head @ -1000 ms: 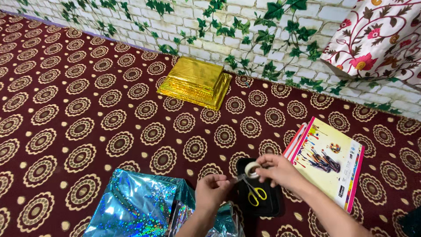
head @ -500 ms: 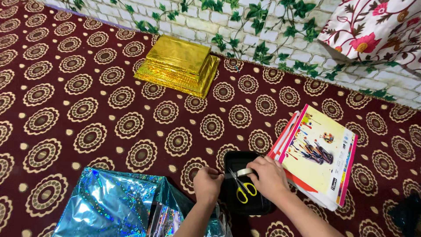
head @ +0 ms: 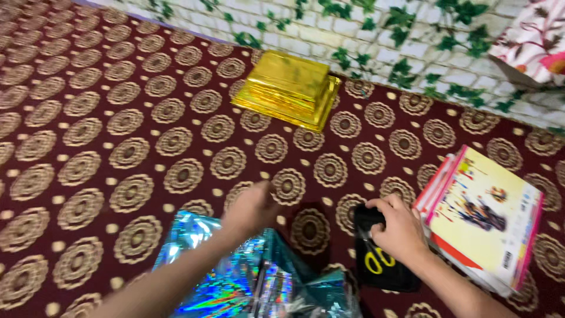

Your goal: The person wraps a book in iridescent blue gift wrap, folds the edges, and secures them with clear tape. They then place the wrapped book aside and begin wrapping a second book in the same manner.

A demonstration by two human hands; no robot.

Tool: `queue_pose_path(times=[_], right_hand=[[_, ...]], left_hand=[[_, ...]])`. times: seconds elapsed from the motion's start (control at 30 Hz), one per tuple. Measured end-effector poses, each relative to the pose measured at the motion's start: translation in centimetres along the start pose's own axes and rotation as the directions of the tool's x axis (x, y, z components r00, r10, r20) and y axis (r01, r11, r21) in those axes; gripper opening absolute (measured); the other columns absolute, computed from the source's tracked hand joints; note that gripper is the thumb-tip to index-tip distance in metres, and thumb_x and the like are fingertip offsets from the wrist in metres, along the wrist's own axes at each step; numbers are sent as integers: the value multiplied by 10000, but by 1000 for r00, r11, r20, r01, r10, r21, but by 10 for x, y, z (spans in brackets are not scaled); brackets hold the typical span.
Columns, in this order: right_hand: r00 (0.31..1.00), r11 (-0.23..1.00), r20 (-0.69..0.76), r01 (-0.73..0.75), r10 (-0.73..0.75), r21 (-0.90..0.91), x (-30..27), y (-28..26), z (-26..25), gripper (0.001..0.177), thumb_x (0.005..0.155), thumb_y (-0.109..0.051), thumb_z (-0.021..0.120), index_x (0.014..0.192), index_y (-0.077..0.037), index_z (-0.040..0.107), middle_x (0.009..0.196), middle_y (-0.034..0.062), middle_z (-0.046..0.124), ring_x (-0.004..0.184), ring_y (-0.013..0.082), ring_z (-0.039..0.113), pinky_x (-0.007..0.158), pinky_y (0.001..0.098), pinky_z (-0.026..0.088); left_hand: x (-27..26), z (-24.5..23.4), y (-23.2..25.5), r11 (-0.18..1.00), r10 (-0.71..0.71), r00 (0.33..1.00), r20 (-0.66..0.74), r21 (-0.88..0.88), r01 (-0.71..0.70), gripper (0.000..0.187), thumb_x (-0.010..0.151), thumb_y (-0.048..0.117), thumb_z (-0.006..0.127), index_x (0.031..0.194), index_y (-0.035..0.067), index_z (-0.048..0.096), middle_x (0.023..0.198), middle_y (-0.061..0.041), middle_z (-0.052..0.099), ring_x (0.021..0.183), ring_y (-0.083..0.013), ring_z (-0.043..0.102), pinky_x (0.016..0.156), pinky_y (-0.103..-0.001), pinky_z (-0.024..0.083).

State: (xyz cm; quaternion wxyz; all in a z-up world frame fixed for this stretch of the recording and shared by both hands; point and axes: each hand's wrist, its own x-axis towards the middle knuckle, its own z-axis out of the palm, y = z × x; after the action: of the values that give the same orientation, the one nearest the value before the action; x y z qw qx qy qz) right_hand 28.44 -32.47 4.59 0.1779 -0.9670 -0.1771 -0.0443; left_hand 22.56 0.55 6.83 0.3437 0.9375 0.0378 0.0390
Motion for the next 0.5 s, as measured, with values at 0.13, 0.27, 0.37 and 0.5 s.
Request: queue_pose_path(times=[0.13, 0.27, 0.37, 0.5], right_hand=[[916, 957, 400, -104, -13, 269, 30, -69, 16, 331, 807, -234, 688, 1115, -122, 736, 974, 86, 775, 861, 223, 774, 801, 359, 606], [786, 982, 606, 10, -123, 187, 39, -147, 45, 506, 841, -447, 690, 1178, -72, 717, 1095, 142, 776, 1015, 266, 753, 904, 384, 580], [746, 997, 663, 15, -66, 81, 40, -188, 70, 706, 870, -573, 689, 1317, -34, 598, 1288, 210, 663, 1208, 328, 639, 1028, 423, 494], [784, 997, 621, -18, -29, 70, 26, -222, 109, 890, 886, -621, 698, 1511, -61, 401, 1523, 191, 457, 1417, 333, 452, 1150, 471, 375]], left_hand=[[-24, -122, -59, 946, -189, 978, 86, 284, 158, 327, 852, 357, 730, 1000, 66, 704, 961, -161, 743, 934, -340, 712, 813, -460, 561], [-96, -185, -129, 932, -309, 943, 125, 234, 275, 410, 782, 367, 774, 1066, 83, 692, 966, -125, 760, 894, -278, 740, 798, -428, 590], [-167, -168, -173, 891, -452, 889, 76, 89, 446, 431, 773, 318, 773, 1107, 77, 648, 989, -131, 746, 904, -273, 731, 800, -422, 590], [-231, -118, -205, 756, -646, 763, -9, -140, 639, 478, 761, 252, 773, 1162, 68, 590, 1020, -139, 727, 917, -267, 719, 802, -412, 589]])
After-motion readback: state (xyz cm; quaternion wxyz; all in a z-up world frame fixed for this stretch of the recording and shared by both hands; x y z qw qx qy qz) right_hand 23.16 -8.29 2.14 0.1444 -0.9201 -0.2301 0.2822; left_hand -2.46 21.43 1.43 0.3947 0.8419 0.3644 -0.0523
